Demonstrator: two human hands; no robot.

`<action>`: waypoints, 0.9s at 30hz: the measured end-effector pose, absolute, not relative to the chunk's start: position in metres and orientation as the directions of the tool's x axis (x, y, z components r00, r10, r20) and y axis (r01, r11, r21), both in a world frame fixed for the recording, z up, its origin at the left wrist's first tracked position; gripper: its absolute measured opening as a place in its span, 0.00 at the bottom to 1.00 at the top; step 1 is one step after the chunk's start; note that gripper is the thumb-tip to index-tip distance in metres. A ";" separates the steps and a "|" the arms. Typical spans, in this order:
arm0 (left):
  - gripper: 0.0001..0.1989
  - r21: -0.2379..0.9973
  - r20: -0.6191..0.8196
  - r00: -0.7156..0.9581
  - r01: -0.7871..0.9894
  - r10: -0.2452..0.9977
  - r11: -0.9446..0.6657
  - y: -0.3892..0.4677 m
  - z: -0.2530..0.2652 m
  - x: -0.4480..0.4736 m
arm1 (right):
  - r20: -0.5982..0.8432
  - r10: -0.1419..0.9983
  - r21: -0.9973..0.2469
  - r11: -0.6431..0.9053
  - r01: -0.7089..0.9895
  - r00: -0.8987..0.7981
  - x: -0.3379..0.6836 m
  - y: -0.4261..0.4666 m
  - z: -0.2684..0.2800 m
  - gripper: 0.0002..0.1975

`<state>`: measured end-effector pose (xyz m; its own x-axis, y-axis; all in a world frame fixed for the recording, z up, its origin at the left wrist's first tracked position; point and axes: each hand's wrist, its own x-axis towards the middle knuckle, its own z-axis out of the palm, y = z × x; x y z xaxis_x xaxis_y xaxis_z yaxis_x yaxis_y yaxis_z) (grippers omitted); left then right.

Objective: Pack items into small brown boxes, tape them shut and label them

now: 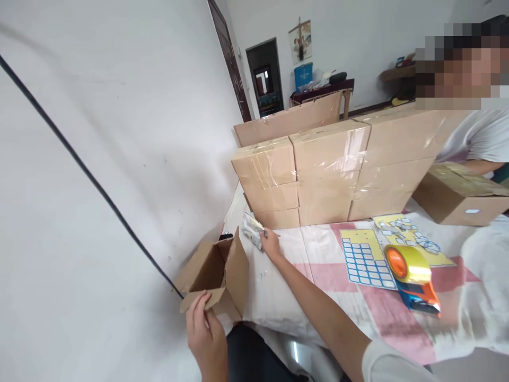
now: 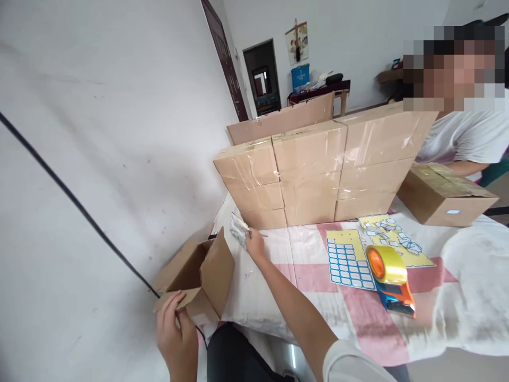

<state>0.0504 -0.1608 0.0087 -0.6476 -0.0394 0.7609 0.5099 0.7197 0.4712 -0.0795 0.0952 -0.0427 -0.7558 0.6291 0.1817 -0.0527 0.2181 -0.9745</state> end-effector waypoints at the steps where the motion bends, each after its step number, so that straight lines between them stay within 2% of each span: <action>1: 0.13 0.492 0.755 -0.653 0.502 -0.062 0.711 -0.165 0.007 0.060 | 0.180 0.622 -0.978 0.194 -0.073 -0.762 -0.067 0.104 -0.039 0.14; 4: 0.12 0.585 0.720 -0.685 0.512 -0.113 0.629 -0.170 -0.001 0.078 | 0.184 0.598 -0.983 0.122 -0.138 -0.780 -0.007 0.141 -0.022 0.22; 6: 0.10 0.657 0.703 -0.698 0.562 -0.138 0.503 -0.164 -0.006 0.086 | 0.197 0.607 -0.980 0.087 -0.182 -0.770 0.047 0.176 -0.002 0.25; 8: 0.08 0.701 0.696 -0.695 0.604 -0.178 0.379 -0.150 -0.009 0.093 | 0.237 0.646 -0.960 0.044 -0.275 -0.725 0.103 0.212 0.027 0.23; 11: 0.07 0.691 0.722 -0.657 0.666 -0.218 0.281 -0.120 -0.009 0.099 | 0.377 0.677 -0.922 0.209 -0.326 -0.632 0.173 0.250 0.083 0.16; 15: 0.06 0.627 0.773 -0.590 0.766 -0.232 0.141 -0.080 0.000 0.101 | 0.484 0.491 -0.866 0.387 -0.316 -0.724 0.218 0.250 0.138 0.11; 19: 0.07 0.696 0.624 -0.694 0.702 -0.359 -0.147 -0.054 0.013 0.109 | 0.490 0.199 -0.755 0.583 -0.299 -0.849 0.225 0.221 0.155 0.08; 20: 0.06 0.718 0.571 -0.740 0.660 -0.355 -0.222 -0.051 0.013 0.112 | 0.478 0.134 -0.731 0.609 -0.308 -0.868 0.224 0.216 0.155 0.08; 22: 0.06 0.768 0.479 -0.841 0.540 -0.252 -0.344 -0.044 0.009 0.119 | 0.453 0.073 -0.709 0.633 -0.310 -0.888 0.221 0.208 0.151 0.09; 25: 0.04 0.809 0.326 -0.942 0.322 -0.081 -0.492 -0.035 -0.010 0.130 | 0.418 0.125 -0.703 0.672 -0.234 -0.900 0.214 0.205 0.133 0.10; 27: 0.04 0.803 0.222 -0.974 0.211 -0.048 -0.558 -0.030 -0.025 0.135 | 0.371 0.155 -0.698 0.697 -0.165 -0.916 0.213 0.205 0.114 0.10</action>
<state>0.1353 -0.0302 -0.0252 -0.9738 -0.0478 0.2223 0.2106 -0.5580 0.8027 0.2129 0.2046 0.1144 -0.9155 0.1548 0.3713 -0.1653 0.6968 -0.6980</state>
